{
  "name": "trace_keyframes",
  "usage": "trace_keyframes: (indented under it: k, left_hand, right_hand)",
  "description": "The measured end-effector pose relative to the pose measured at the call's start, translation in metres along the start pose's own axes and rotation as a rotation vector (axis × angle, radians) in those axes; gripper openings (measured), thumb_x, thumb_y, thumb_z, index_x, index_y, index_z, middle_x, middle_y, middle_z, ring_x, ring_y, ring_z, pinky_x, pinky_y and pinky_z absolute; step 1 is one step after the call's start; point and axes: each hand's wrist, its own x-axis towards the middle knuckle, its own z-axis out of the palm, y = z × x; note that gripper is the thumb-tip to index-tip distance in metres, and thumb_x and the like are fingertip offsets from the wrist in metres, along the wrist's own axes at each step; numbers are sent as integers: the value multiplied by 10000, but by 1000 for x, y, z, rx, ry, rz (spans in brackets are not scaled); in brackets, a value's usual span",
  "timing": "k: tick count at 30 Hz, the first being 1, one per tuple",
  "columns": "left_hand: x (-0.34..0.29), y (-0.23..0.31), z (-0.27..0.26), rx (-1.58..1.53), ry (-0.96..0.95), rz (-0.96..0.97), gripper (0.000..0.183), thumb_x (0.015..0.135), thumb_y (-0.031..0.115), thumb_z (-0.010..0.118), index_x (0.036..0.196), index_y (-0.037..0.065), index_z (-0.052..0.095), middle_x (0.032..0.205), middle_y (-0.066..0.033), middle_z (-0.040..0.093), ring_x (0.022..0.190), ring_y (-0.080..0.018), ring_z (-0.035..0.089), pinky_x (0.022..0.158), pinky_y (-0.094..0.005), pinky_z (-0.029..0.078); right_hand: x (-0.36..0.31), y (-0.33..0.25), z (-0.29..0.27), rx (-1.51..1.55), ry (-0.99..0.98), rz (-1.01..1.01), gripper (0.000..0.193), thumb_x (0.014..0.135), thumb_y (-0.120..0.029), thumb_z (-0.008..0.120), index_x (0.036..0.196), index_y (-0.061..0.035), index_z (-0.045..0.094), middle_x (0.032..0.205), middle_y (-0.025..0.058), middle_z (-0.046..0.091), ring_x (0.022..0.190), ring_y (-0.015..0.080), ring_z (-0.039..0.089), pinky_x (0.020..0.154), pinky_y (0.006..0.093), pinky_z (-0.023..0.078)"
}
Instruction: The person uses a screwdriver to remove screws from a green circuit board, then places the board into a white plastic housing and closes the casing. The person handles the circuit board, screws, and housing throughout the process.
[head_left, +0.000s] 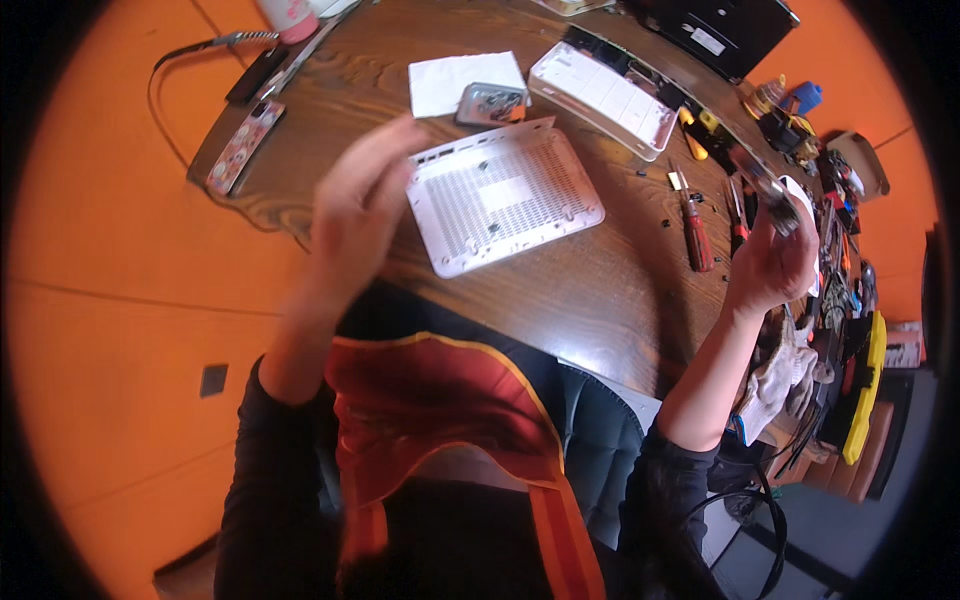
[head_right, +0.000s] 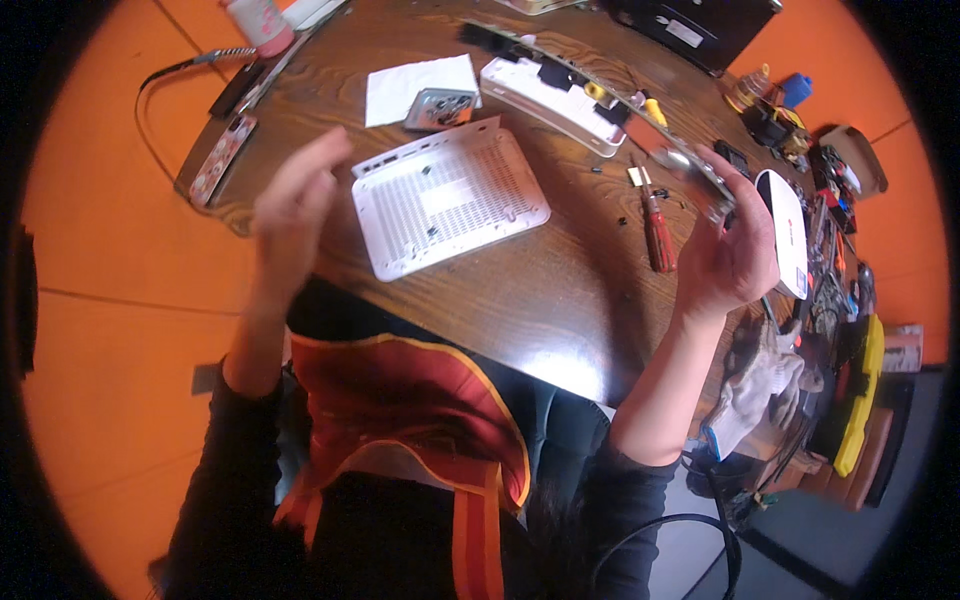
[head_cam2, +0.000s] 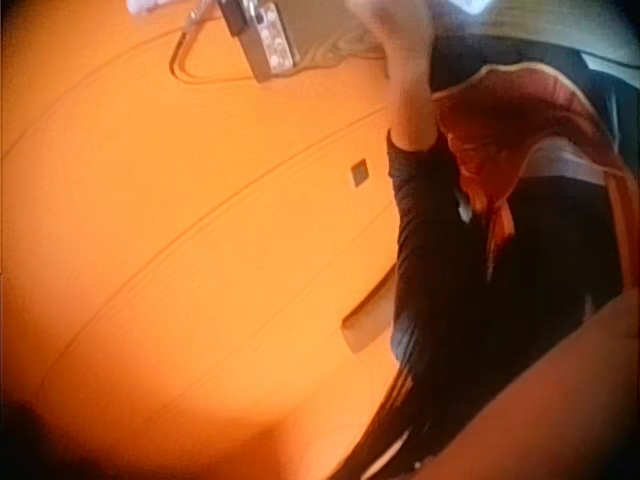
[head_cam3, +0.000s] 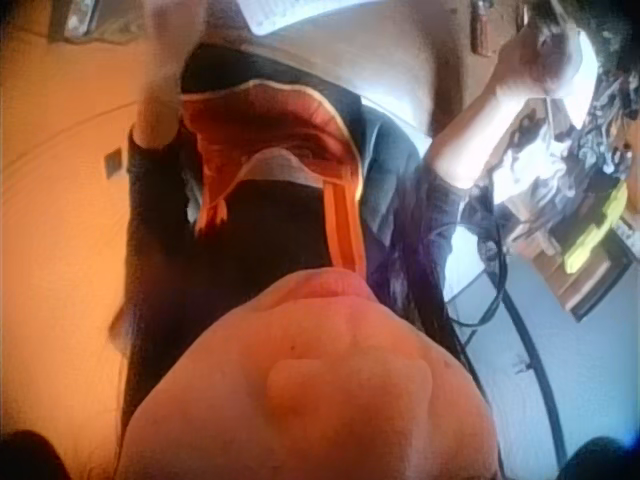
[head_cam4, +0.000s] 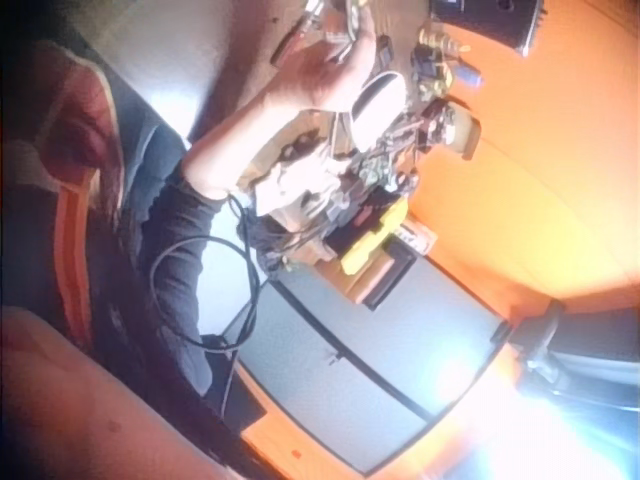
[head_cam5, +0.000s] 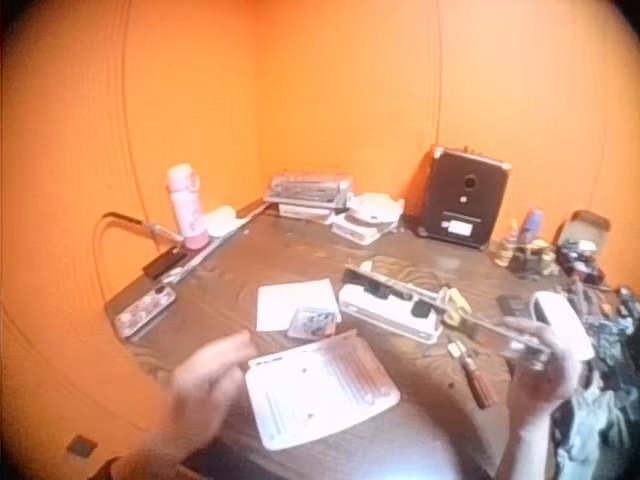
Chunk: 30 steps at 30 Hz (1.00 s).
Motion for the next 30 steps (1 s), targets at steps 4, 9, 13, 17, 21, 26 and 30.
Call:
trace_keyframes:
  k: [4, 9, 13, 17, 21, 26, 30]
  left_hand:
    - [-52, 1, 21, 180, 11, 93, 368, 771, 90, 617, 1130, 38, 559, 1250, -177, 472, 1154, -278, 458, 924, -322, 396]
    - [-15, -33, 27, 334, 168, 58, 346, 732, 176, 673, 1035, 23, 604, 1113, -169, 557, 1087, -326, 467, 918, -378, 365]
    - [5, -43, 31, 219, 15, -163, 237, 771, 179, 638, 916, -7, 623, 837, -143, 631, 808, -246, 591, 721, -336, 459]
    - [20, -21, 40, 120, 82, -163, 165, 816, 141, 606, 815, -23, 592, 696, -123, 616, 653, -163, 608, 598, -275, 473]
    - [50, 18, 53, 217, 171, 111, 170, 827, 179, 599, 812, 10, 584, 678, -57, 601, 643, -88, 565, 573, -235, 430]
    - [69, 70, 81, 70, 230, 461, 92, 779, 21, 563, 857, -25, 548, 785, -143, 571, 674, -233, 585, 604, -322, 478]
    - [79, 89, 99, 294, 405, 1013, 207, 675, 17, 615, 879, -15, 590, 781, -117, 565, 713, -263, 577, 641, -324, 481]
  right_hand:
    - [1, 1, 5, 98, 240, 262, 207, 781, 112, 559, 975, 48, 521, 901, 180, 629, 799, 215, 625, 738, 295, 523]
    - [-11, 19, 14, 586, 405, 732, 255, 812, -2, 593, 1010, -65, 446, 881, 73, 604, 785, 153, 598, 652, 272, 515]
    - [-24, 43, 15, 757, 475, 911, 279, 812, -29, 604, 1028, -85, 437, 925, 56, 592, 799, 150, 582, 658, 304, 508]
    - [-33, 63, 9, 756, 584, 1012, 265, 826, -31, 585, 1014, -113, 418, 888, 36, 582, 785, 135, 580, 593, 290, 497]
    - [-36, 75, 3, 705, 699, 1064, 307, 842, -11, 547, 1070, -102, 363, 999, 76, 551, 858, 199, 575, 667, 384, 497]
    - [-36, 80, -2, 828, 823, 1087, 317, 855, -1, 511, 1104, -75, 330, 1036, 111, 522, 877, 244, 575, 699, 401, 536]
    - [-39, 81, 0, 816, 893, 1167, 284, 861, -29, 511, 1077, -67, 331, 1018, 125, 523, 850, 256, 584, 710, 425, 546]
